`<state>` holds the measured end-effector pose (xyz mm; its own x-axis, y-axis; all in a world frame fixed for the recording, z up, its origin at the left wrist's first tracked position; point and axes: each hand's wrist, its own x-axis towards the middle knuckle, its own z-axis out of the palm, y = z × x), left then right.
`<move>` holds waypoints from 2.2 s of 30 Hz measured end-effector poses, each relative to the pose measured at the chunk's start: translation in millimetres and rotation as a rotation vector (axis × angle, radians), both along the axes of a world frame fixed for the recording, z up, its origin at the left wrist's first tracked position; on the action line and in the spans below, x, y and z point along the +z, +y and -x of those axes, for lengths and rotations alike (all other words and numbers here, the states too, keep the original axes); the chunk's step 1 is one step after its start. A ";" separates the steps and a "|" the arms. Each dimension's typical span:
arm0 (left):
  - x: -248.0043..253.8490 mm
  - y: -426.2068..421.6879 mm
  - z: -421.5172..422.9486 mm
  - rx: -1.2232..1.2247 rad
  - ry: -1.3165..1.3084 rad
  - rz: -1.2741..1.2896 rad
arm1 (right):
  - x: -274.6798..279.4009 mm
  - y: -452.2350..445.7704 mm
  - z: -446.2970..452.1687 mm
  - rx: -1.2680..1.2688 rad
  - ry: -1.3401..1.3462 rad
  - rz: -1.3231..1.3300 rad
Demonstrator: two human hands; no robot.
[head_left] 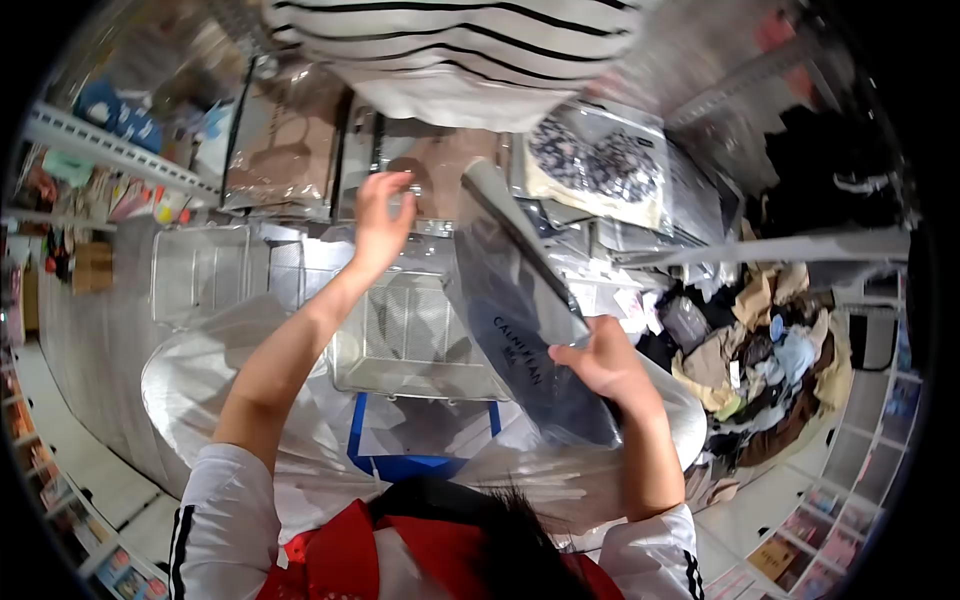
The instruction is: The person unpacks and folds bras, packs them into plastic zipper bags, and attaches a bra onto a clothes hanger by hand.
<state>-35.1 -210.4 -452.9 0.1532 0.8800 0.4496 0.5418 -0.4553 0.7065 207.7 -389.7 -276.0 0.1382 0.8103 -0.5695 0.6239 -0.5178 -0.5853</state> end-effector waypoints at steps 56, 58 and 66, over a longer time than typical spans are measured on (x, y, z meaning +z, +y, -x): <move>-12.4 -100.5 -32.0 -0.051 -1.004 1.701 | -102.9 -13.4 -43.8 -0.542 1.001 0.066; -81.6 -110.3 -6.8 -0.158 -1.026 1.668 | -156.6 -23.3 -16.2 -0.447 0.565 0.149; -57.9 -172.7 16.1 -0.142 -0.458 1.406 | -171.4 -36.7 15.8 0.441 -0.098 0.479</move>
